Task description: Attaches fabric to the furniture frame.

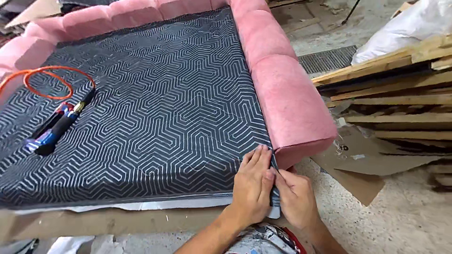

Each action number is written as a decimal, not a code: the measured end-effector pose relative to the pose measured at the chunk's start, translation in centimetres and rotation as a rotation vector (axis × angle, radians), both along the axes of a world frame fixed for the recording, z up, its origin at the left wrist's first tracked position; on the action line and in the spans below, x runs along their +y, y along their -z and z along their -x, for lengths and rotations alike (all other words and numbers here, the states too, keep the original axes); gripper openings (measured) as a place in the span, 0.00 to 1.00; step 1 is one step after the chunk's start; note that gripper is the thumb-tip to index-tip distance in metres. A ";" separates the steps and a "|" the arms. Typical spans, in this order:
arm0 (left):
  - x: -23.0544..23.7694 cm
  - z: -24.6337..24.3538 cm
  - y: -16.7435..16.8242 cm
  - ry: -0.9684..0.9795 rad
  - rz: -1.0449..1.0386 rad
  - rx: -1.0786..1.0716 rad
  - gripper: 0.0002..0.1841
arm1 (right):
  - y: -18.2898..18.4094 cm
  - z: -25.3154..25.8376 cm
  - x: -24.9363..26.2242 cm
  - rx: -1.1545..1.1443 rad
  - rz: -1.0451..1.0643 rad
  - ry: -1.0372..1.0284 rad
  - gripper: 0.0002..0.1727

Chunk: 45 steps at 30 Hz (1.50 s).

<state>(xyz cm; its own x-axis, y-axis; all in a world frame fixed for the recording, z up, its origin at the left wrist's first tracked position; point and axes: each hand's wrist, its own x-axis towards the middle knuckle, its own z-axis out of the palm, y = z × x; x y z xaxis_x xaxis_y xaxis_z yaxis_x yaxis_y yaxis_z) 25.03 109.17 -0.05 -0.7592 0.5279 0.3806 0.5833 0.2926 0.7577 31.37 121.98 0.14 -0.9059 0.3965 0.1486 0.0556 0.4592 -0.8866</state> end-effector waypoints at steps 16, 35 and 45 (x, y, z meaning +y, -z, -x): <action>4.2 -0.6 0.1 -0.344 0.250 -0.102 0.39 | 1.2 1.0 3.8 0.078 -0.228 -0.353 0.21; 11.1 -0.8 3.3 -1.023 -0.304 0.097 0.16 | -9.6 28.4 4.6 -0.047 -1.080 -2.088 0.10; 12.4 1.6 -0.3 -1.314 -0.416 -0.288 0.08 | -9.0 31.8 3.8 -0.039 -0.841 -2.394 0.10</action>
<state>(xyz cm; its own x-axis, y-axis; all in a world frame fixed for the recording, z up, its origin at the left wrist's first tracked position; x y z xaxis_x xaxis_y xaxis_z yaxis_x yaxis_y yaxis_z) 23.48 121.60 0.28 -0.6806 -0.7282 0.0807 -0.1245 0.2235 0.9667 -0.44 125.78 9.11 0.4318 -0.8349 -0.3413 -0.7824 -0.1584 -0.6023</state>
